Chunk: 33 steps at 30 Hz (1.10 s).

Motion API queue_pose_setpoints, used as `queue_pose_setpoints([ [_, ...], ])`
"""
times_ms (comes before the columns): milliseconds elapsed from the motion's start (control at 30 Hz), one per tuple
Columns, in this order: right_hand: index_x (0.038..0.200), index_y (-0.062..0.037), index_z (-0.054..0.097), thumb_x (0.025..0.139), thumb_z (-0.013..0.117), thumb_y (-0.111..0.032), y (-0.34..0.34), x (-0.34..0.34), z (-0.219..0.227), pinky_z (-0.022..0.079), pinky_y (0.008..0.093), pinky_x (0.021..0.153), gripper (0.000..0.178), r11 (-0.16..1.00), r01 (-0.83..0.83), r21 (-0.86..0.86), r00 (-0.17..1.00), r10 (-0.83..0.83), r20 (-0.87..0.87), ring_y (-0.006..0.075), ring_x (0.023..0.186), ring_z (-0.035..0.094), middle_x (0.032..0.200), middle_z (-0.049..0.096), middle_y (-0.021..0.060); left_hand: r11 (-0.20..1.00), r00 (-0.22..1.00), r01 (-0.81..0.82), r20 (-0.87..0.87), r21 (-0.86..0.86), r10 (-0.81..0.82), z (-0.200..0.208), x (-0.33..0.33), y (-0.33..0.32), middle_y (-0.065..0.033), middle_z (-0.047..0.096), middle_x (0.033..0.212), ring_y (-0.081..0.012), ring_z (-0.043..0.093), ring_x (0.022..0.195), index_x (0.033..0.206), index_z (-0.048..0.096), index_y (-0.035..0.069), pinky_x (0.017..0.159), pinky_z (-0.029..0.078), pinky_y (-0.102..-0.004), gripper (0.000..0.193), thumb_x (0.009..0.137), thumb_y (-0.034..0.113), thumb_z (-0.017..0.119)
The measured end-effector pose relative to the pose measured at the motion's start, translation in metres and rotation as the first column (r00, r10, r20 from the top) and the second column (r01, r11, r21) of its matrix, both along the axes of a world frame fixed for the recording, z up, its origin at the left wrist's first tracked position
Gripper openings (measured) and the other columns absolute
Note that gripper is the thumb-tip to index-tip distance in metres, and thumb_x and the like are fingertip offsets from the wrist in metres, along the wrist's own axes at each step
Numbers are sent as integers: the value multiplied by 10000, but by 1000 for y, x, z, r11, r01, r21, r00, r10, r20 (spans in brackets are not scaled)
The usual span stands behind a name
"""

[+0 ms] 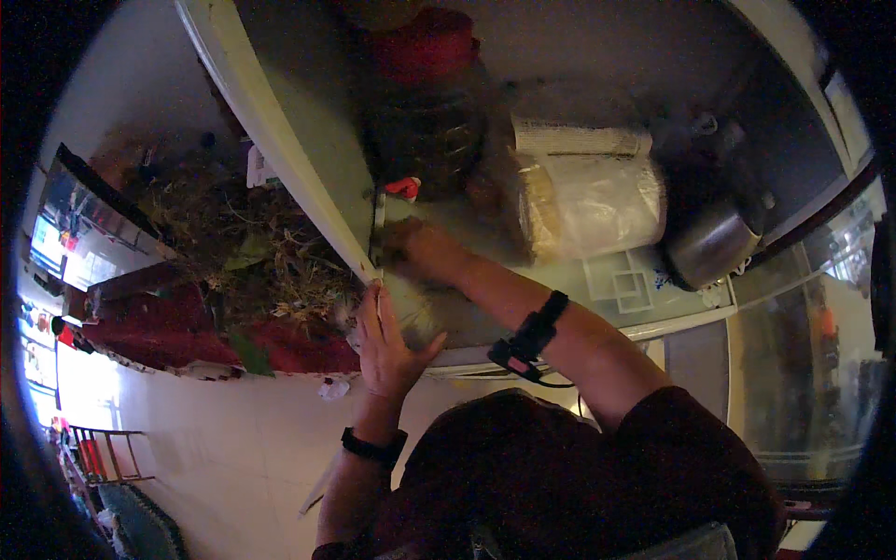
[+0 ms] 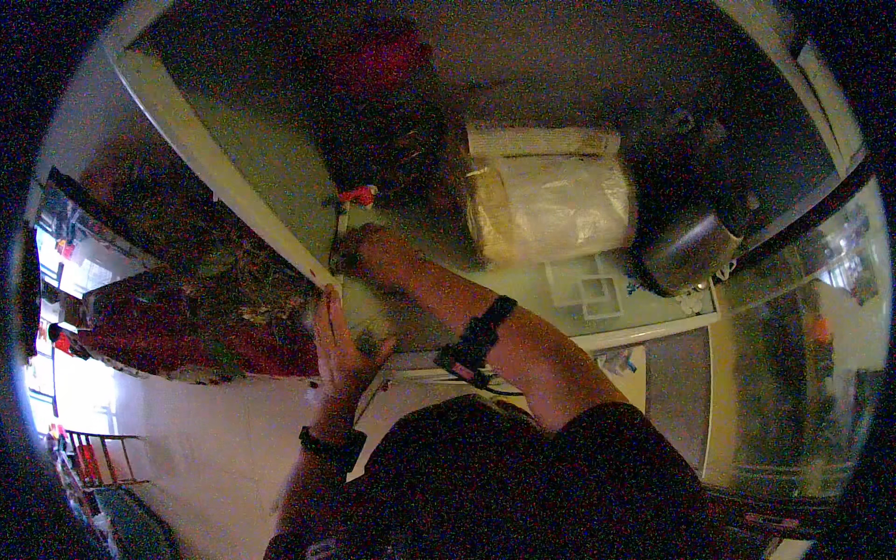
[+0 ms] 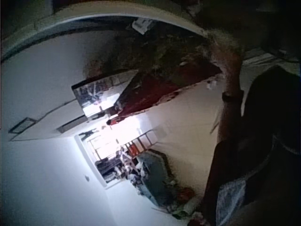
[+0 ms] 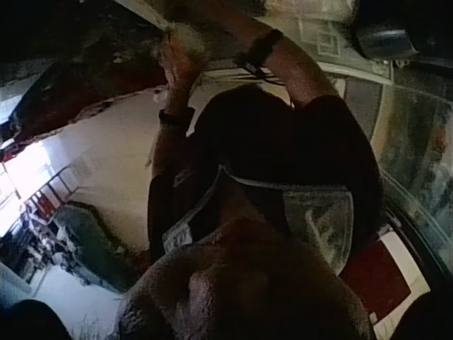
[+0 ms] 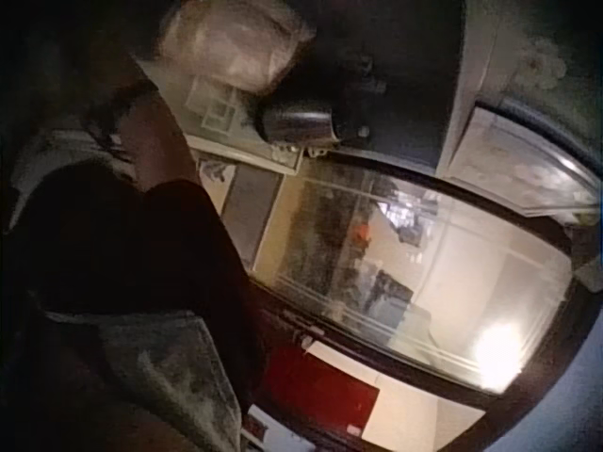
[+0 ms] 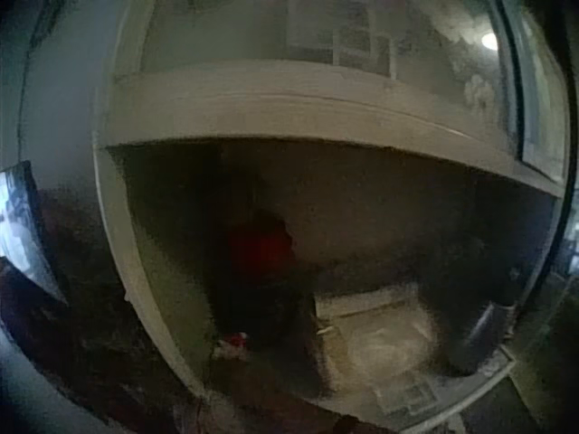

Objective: The person organizes items on a glass-topped cabinet by moving bottles, containers, and a plastic bag, then wipes the surface with a cloth. The person also gathers and bundles thin wooden sticks on the cabinet top.

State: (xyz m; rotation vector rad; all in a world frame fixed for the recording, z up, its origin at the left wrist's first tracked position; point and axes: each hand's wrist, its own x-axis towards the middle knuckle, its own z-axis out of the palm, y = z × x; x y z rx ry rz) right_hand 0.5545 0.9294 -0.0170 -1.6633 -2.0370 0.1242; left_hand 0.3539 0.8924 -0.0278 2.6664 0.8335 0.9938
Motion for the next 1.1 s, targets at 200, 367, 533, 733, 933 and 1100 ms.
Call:
queue_pose_setpoints([
  [200,1177,-101,644,747,653,-118,-20,10,9,486,429,924,430,981,-140,-134,990,139,-15,350,1092,581,1154,637,155,998,1000,-2,21,63,1,7,1,0,-280,389,1397,-441,442,1234,1408,327,-74,1010,419,-509,1035,646,399,843],
  [367,1107,-109,677,848,582,-150,15,-10,-13,535,447,839,279,925,358,125,933,-350,-81,365,987,638,1116,647,192,998,997,-35,61,-54,38,8,1,-5,-276,404,1375,-441,434,1240,1416,326,-54,1021,413,-497,1005,654,354,839],
  [533,1068,-132,685,817,563,-130,13,-7,-13,481,410,935,279,999,0,-34,999,2,49,337,1066,590,1124,645,125,990,968,-104,218,-96,123,-7,-1,4,-272,376,1386,-439,421,1248,1448,288,-19,1032,402,-494,1007,654,275,834],
  [733,1011,-149,696,783,599,-109,-26,-17,2,433,396,1015,251,995,-71,-73,995,75,58,303,1144,548,1142,643,56,964,977,-114,150,-241,154,-10,-2,6,-258,323,1433,-440,420,1261,1485,214,-7,1027,402,-492,1055,660,212,833],
  [933,1041,-139,691,781,600,-67,-51,3,15,436,391,1019,285,965,-245,-96,969,245,-15,314,1180,538,1225,610,72,949,977,-81,166,-305,137,-4,0,3,-259,334,1430,-446,461,1233,1500,184,1,1006,423,-480,1070,677,235,827],
  [1100,1218,-132,628,790,579,-44,-12,20,-9,438,419,1021,440,947,321,-8,945,-321,-66,348,1192,534,1316,562,108,980,982,-122,122,-159,142,-8,1,4,-273,374,1390,-445,468,1220,1494,196,0,983,439,-487,1068,675,262,829],
])
